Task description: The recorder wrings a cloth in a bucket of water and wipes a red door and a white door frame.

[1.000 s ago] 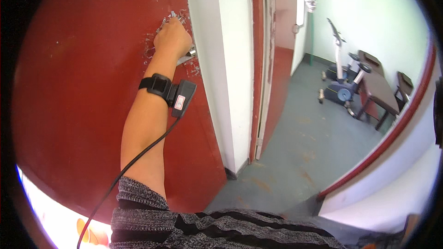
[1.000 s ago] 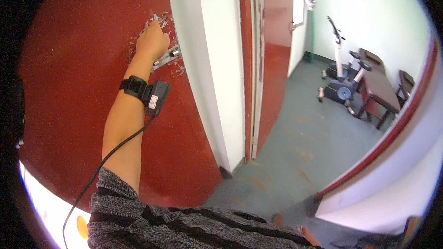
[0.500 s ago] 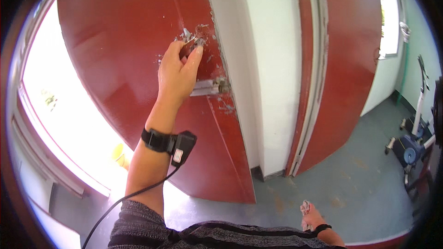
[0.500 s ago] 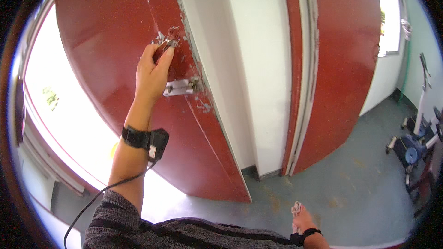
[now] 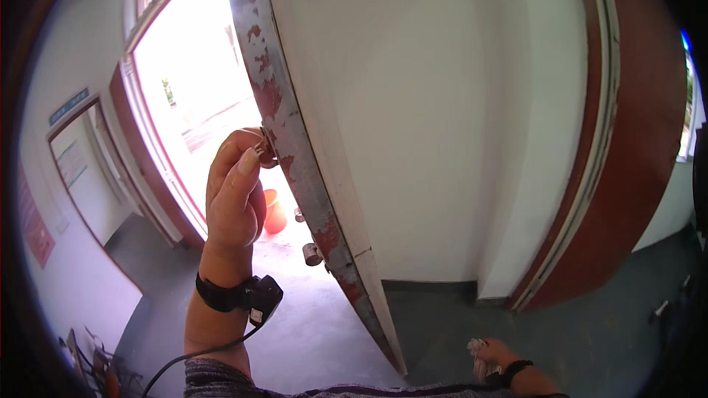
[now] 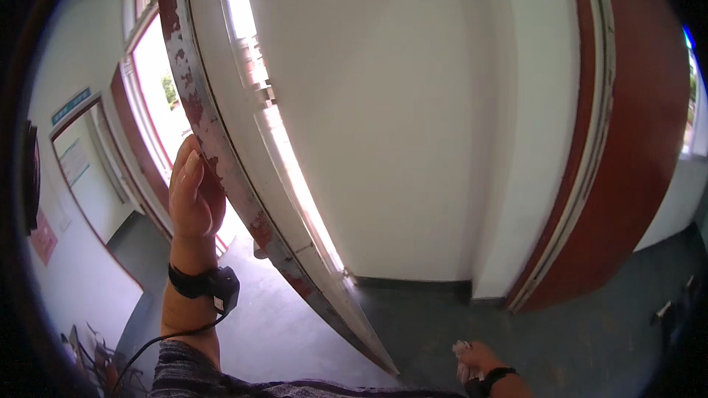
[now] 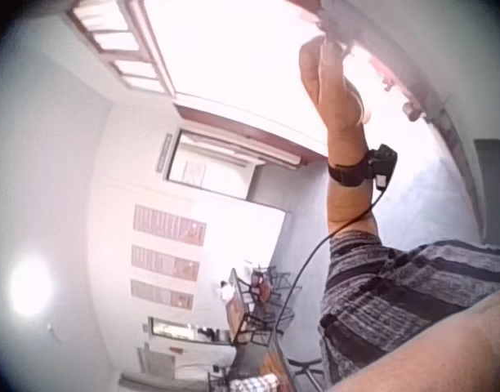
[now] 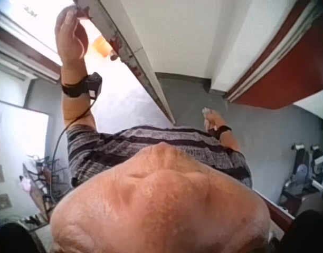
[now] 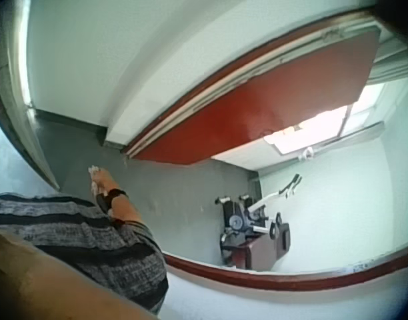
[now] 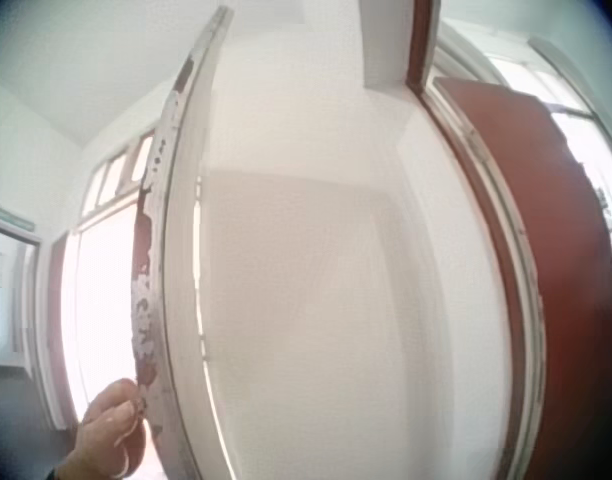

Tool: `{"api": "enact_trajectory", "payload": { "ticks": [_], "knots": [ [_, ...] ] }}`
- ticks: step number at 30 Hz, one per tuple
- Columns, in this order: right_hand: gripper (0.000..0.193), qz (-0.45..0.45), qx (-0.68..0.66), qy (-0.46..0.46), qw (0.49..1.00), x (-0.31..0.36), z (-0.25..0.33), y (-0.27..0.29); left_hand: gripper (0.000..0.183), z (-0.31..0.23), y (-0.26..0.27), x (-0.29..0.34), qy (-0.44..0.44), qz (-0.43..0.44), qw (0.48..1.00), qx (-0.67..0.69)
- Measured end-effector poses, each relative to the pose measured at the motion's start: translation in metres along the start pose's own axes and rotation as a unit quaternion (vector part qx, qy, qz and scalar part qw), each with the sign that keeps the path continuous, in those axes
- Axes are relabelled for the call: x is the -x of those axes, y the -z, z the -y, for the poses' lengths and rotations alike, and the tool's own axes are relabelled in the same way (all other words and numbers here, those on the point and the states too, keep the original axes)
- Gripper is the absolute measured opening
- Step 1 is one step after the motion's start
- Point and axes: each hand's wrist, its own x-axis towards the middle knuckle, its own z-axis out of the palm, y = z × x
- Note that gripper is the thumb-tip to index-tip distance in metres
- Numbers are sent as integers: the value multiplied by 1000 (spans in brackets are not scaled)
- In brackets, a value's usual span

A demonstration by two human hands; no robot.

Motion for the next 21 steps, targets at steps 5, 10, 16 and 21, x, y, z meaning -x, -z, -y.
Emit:
{"api": "enact_trajectory", "payload": {
  "ticks": [5, 10, 16, 21],
  "knots": [
    [30, -40, -409, 158, 898, -3, 12, -32, 64, -66, 61, 65, -22, -104, 992, -74],
    [19, -165, 153, 162, 961, -24, 60, -39, 87, -89, 93, 121, 73, -83, 985, -130],
    [35, -185, -265, 323, 889, 10, 233, -13, 69, -88, 150, 127, 62, -238, 946, -212],
    [42, -151, -223, 538, 799, 25, 388, 34, 40, -83, 198, 127, 53, -321, 930, -173]
  ]
}}
